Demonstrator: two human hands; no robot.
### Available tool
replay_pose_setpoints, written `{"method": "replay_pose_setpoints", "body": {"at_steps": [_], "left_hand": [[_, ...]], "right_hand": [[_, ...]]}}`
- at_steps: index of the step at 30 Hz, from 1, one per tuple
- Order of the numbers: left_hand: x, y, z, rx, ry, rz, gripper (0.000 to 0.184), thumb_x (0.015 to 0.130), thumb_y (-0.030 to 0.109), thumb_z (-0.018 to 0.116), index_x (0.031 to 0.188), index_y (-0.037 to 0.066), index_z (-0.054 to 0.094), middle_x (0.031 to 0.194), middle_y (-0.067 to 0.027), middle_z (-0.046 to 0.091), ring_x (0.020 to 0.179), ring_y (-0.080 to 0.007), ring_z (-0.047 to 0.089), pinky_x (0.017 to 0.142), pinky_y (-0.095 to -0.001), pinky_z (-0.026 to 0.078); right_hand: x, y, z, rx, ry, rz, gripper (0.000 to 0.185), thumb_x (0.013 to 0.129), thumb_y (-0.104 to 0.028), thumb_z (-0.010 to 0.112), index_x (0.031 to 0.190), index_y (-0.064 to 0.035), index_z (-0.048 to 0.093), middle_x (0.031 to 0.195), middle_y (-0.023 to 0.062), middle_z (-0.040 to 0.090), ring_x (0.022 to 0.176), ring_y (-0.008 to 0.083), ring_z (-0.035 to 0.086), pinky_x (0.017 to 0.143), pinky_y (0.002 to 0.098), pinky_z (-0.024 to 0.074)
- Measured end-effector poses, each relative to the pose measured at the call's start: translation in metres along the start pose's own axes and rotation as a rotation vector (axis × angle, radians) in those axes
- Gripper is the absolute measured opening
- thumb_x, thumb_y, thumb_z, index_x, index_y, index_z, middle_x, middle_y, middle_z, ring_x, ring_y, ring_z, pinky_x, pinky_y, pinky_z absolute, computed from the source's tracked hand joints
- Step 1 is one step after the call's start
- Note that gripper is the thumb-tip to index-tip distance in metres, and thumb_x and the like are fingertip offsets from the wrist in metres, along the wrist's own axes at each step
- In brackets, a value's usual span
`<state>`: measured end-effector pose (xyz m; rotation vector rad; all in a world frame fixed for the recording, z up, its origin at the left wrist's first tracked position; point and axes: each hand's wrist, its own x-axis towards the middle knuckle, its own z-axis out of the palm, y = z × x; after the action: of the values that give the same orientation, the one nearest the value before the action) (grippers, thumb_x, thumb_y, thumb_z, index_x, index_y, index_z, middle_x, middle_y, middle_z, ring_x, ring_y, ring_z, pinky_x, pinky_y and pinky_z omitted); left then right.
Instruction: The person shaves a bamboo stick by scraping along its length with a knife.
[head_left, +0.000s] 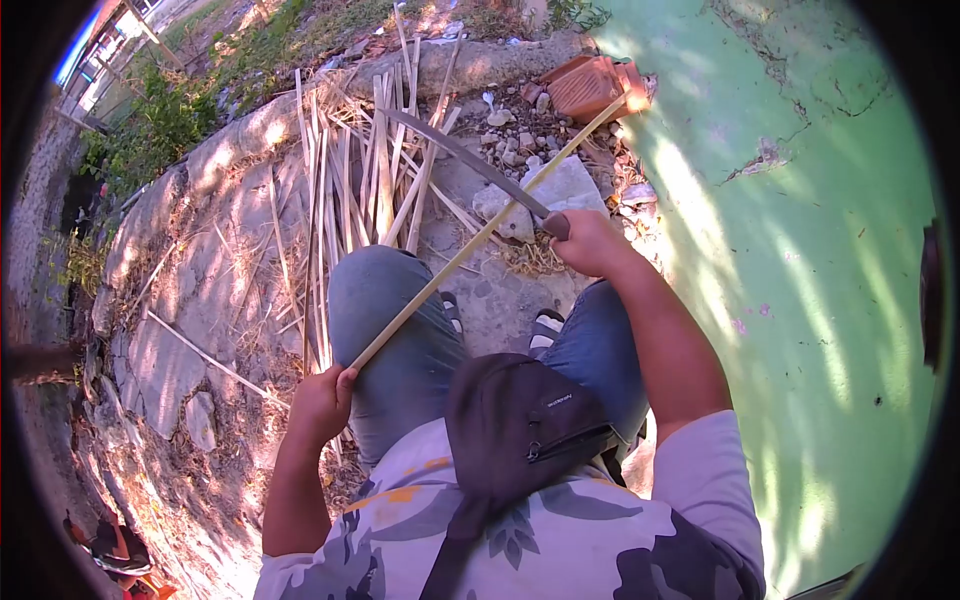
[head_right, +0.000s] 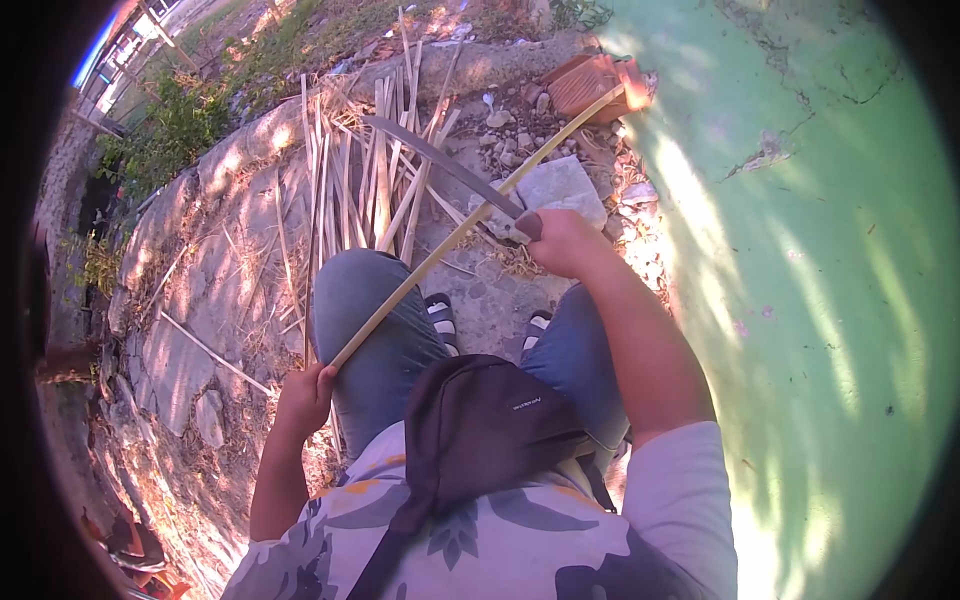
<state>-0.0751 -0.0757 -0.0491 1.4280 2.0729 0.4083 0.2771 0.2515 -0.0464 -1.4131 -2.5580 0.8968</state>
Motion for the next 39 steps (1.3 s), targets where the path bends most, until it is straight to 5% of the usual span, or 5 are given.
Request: {"method": "replay_pose_setpoints", "body": {"at_steps": [7, 13, 21, 29, 39], "left_hand": [[0.003, -0.001, -0.001, 0.063, -0.011, 0.027, 0.046, 0.108, 0.042, 0.051, 0.088, 0.002, 0.062, 0.072, -0.0257, 0.062, 0.071, -0.0502, 0.062, 0.062, -0.0553, 0.048], [-0.005, 0.0, 0.004, 0.077, 0.05, 0.026, 0.046, 0.108, 0.042, 0.051, 0.087, 0.002, 0.061, 0.072, -0.0256, 0.062, 0.07, -0.05, 0.062, 0.062, -0.055, 0.048], [-0.002, -0.003, 0.003, 0.131, 0.028, 0.048, 0.044, 0.108, 0.042, 0.052, 0.089, 0.003, 0.061, 0.073, -0.0243, 0.063, 0.071, -0.048, 0.064, 0.062, -0.0541, 0.048], [-0.005, 0.001, 0.0, 0.186, 0.072, 0.059, 0.043, 0.108, 0.041, 0.053, 0.09, 0.003, 0.061, 0.073, -0.0238, 0.064, 0.069, -0.0479, 0.063, 0.062, -0.0549, 0.048], [-0.007, -0.002, 0.015, 0.158, 0.1, 0.031, 0.046, 0.108, 0.043, 0.051, 0.088, 0.003, 0.06, 0.071, -0.0247, 0.062, 0.07, -0.0488, 0.063, 0.062, -0.0553, 0.048]], "right_hand": [[-0.025, -0.046, 0.019, -0.183, -0.174, -0.119, 0.02, 0.083, -0.017, 0.067, 0.101, -0.0144, 0.073, 0.091, 0.0154, 0.074, 0.088, 0.0362, 0.072, 0.077, 0.0466, 0.0548], [0.011, -0.002, -0.011, -0.038, -0.119, 0.138, 0.029, 0.084, -0.021, 0.069, 0.113, -0.0202, 0.076, 0.104, 0.0132, 0.076, 0.097, 0.036, 0.073, 0.087, 0.0461, 0.057], [-0.014, -0.031, 0.0, -0.286, -0.2, 0.002, 0.023, 0.085, -0.024, 0.067, 0.105, -0.0163, 0.075, 0.101, 0.0144, 0.076, 0.096, 0.0376, 0.072, 0.083, 0.0486, 0.0568], [0.002, 0.016, 0.014, 0.055, 0.025, 0.08, 0.022, 0.086, -0.022, 0.066, 0.102, -0.0085, 0.073, 0.096, 0.0194, 0.074, 0.093, 0.0381, 0.072, 0.081, 0.0461, 0.0547], [0.006, -0.004, 0.011, -0.028, -0.119, 0.012, 0.022, 0.082, -0.019, 0.068, 0.101, -0.0098, 0.074, 0.089, 0.0179, 0.074, 0.085, 0.0379, 0.071, 0.076, 0.0477, 0.0542]]}}
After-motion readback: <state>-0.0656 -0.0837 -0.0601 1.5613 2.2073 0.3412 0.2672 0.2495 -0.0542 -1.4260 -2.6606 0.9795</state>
